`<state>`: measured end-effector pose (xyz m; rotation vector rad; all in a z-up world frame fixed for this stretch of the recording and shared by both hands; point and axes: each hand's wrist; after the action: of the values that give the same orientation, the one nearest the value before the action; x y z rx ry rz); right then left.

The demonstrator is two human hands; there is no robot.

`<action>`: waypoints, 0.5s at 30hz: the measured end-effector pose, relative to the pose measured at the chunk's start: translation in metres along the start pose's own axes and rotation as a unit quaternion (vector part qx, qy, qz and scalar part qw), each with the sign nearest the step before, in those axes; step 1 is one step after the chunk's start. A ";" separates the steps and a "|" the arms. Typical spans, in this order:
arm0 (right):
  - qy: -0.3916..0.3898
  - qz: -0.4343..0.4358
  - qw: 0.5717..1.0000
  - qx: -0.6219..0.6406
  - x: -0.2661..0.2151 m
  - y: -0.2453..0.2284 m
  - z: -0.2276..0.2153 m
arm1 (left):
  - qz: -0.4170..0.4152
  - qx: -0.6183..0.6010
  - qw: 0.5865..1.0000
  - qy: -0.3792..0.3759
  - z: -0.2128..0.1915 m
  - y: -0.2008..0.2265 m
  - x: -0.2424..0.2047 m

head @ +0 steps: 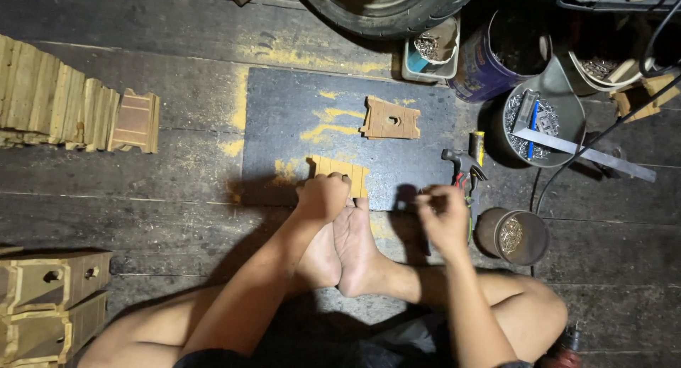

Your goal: The person sits on the floor and assembles small wooden boxes by hand. They align pre-cut wooden pieces, insert nails, and use a hammer to secure the joints. The person occasionally inspects the assembled units and places them in a stack.

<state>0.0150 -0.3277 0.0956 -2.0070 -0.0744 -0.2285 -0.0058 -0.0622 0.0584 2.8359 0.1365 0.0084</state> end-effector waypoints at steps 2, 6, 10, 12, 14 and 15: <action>-0.043 -0.054 0.997 0.025 0.001 -0.014 0.032 | -0.034 -0.015 0.998 -0.056 -0.001 0.001 0.002; -0.087 -0.101 0.991 0.001 0.003 -0.018 0.067 | -0.063 -0.031 0.990 -0.121 -0.007 0.004 0.008; -0.128 -0.173 0.976 -0.035 -0.001 -0.004 0.088 | 0.008 -0.021 0.988 -0.150 -0.029 -0.005 0.006; -0.138 -0.180 0.973 -0.034 0.000 -0.003 0.092 | 0.075 -0.004 0.986 -0.150 -0.034 -0.006 0.007; -0.137 -0.200 0.969 -0.040 0.001 -0.012 0.093 | -0.029 -0.037 0.980 -0.194 -0.033 0.001 0.012; -0.137 -0.200 0.969 -0.041 0.001 -0.011 0.095 | -0.029 -0.037 0.980 -0.194 -0.030 0.000 0.012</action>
<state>0.0267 -0.2381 0.0658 -2.0797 -0.6590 -0.2084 0.0051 -0.0518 0.0872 2.6964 0.1293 -0.5357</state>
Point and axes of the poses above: each hand's wrist, its own x-axis towards the middle knuckle, its own z-axis out of the palm, y = z × x, and after that the axes turned 1 degree about x, right-handed
